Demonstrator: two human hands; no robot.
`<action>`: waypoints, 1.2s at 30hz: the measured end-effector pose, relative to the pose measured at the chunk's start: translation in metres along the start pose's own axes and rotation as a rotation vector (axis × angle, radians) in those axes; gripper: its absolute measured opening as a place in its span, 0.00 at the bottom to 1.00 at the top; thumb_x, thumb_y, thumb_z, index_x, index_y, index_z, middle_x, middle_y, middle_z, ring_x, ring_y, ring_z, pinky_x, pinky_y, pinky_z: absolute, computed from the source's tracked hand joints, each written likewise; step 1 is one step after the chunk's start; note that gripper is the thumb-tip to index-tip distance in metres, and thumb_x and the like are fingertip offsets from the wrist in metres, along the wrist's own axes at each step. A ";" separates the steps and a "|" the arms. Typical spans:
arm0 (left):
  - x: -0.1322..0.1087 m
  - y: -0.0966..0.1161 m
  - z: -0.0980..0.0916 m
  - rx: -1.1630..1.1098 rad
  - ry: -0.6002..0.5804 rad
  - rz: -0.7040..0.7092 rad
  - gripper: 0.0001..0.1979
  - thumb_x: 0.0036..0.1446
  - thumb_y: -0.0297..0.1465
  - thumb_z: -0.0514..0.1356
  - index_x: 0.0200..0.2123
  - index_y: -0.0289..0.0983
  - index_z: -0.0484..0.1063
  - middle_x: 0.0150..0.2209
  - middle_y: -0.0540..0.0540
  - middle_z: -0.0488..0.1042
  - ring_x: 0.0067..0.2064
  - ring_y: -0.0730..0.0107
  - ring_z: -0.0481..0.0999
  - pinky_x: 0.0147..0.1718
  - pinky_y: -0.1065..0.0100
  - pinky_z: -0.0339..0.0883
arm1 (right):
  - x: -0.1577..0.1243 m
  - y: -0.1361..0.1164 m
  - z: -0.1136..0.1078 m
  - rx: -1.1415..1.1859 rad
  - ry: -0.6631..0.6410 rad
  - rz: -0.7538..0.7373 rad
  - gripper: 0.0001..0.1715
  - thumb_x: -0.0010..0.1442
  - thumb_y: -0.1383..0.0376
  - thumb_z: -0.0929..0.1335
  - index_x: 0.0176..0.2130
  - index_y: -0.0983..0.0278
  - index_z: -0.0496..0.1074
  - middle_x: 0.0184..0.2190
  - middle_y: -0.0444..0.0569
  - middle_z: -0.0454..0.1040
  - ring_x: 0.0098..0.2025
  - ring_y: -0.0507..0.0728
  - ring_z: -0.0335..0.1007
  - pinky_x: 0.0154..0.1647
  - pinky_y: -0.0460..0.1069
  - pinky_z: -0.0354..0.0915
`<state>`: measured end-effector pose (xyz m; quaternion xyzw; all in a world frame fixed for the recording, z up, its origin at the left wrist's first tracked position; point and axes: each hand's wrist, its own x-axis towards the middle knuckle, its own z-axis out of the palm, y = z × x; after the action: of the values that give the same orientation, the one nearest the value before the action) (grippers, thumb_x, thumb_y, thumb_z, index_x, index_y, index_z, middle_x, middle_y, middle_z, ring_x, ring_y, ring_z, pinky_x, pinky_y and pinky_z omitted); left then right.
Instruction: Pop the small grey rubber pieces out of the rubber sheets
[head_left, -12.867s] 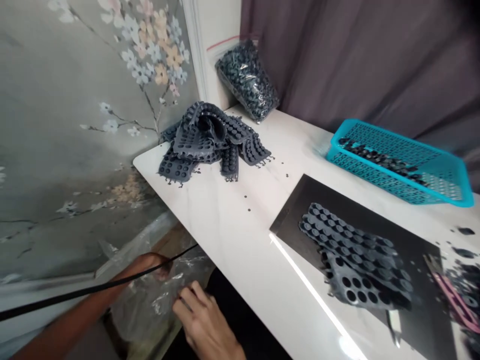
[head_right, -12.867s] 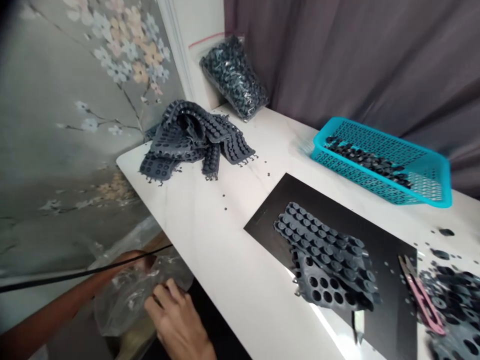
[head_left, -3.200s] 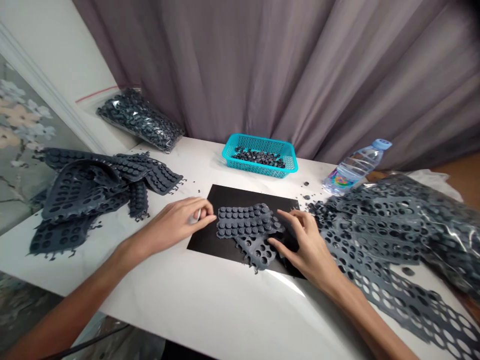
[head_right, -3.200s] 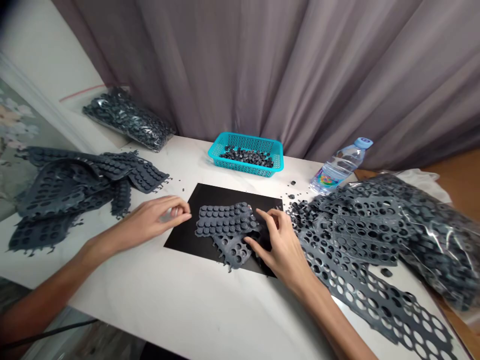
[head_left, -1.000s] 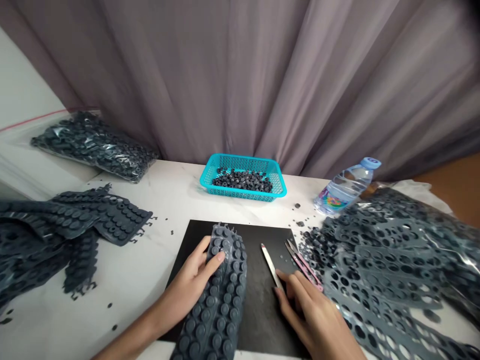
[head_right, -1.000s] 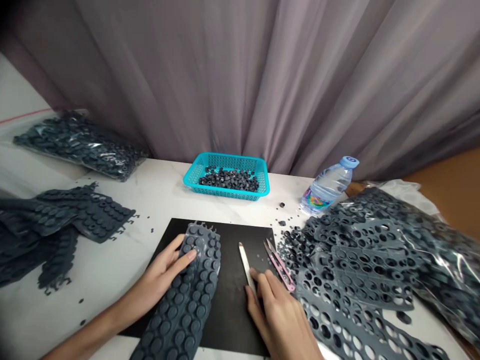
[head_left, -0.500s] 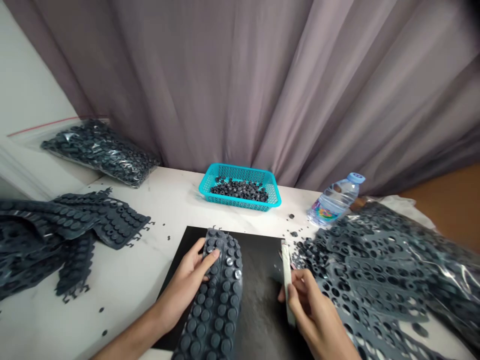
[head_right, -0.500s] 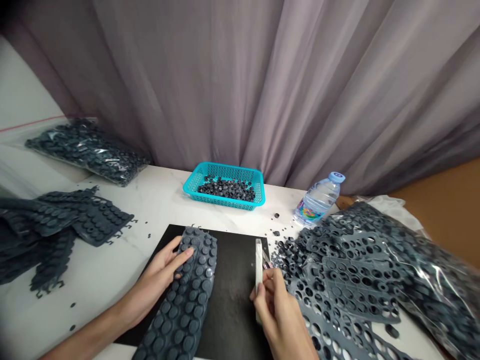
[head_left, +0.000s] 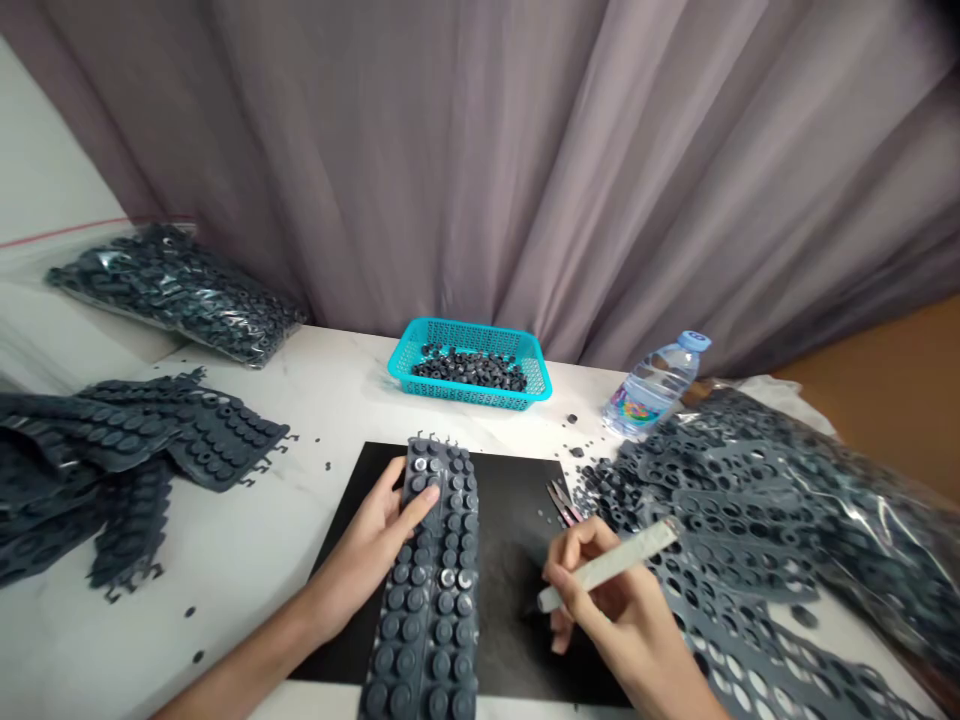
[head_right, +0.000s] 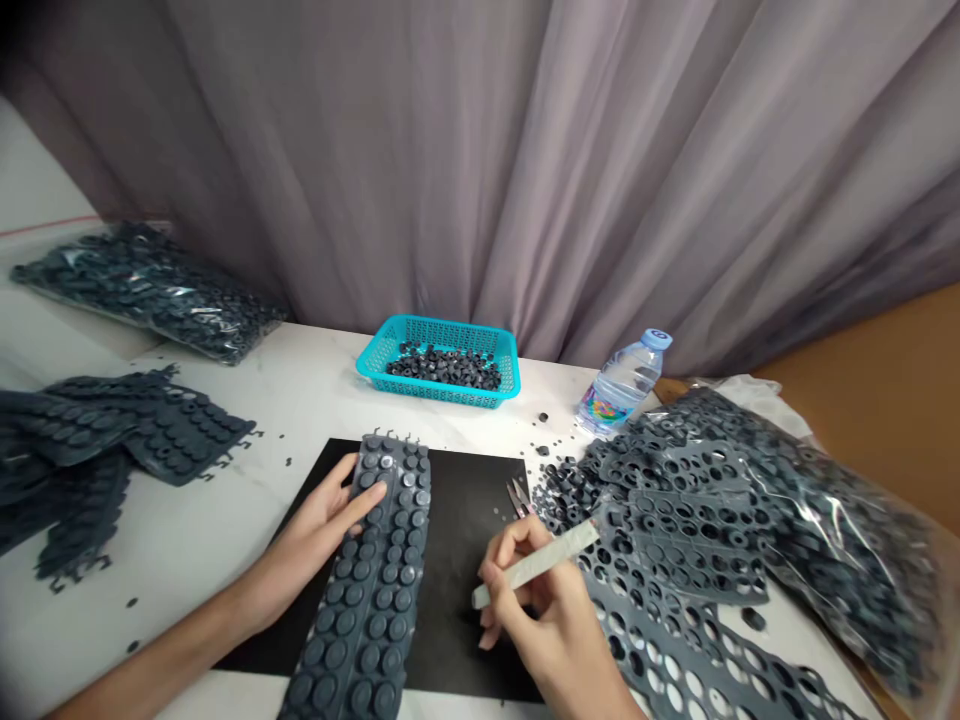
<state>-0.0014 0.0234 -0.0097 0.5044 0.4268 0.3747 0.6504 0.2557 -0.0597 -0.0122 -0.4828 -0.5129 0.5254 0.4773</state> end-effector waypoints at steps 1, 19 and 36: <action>0.000 0.000 0.001 0.006 -0.023 0.020 0.25 0.65 0.46 0.62 0.61 0.43 0.62 0.56 0.42 0.78 0.56 0.57 0.78 0.55 0.60 0.71 | -0.001 -0.001 0.002 0.008 -0.007 0.012 0.18 0.70 0.51 0.69 0.43 0.62 0.65 0.36 0.44 0.68 0.26 0.50 0.72 0.27 0.48 0.76; 0.002 -0.026 -0.008 0.426 0.011 0.217 0.31 0.62 0.43 0.65 0.64 0.47 0.56 0.62 0.41 0.71 0.63 0.52 0.72 0.65 0.50 0.65 | -0.008 -0.006 0.021 -0.526 -0.189 -0.364 0.09 0.75 0.64 0.64 0.46 0.62 0.74 0.43 0.49 0.75 0.45 0.54 0.74 0.48 0.48 0.70; 0.054 -0.027 0.002 0.493 0.139 0.409 0.37 0.63 0.46 0.62 0.68 0.42 0.51 0.61 0.36 0.70 0.62 0.50 0.73 0.62 0.47 0.67 | -0.007 0.003 0.028 -0.746 -0.086 -0.477 0.09 0.75 0.63 0.61 0.52 0.61 0.67 0.47 0.49 0.71 0.43 0.54 0.75 0.47 0.48 0.74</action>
<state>0.0207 0.0667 -0.0456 0.6952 0.4379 0.4165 0.3891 0.2284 -0.0694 -0.0151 -0.4677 -0.7839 0.1991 0.3565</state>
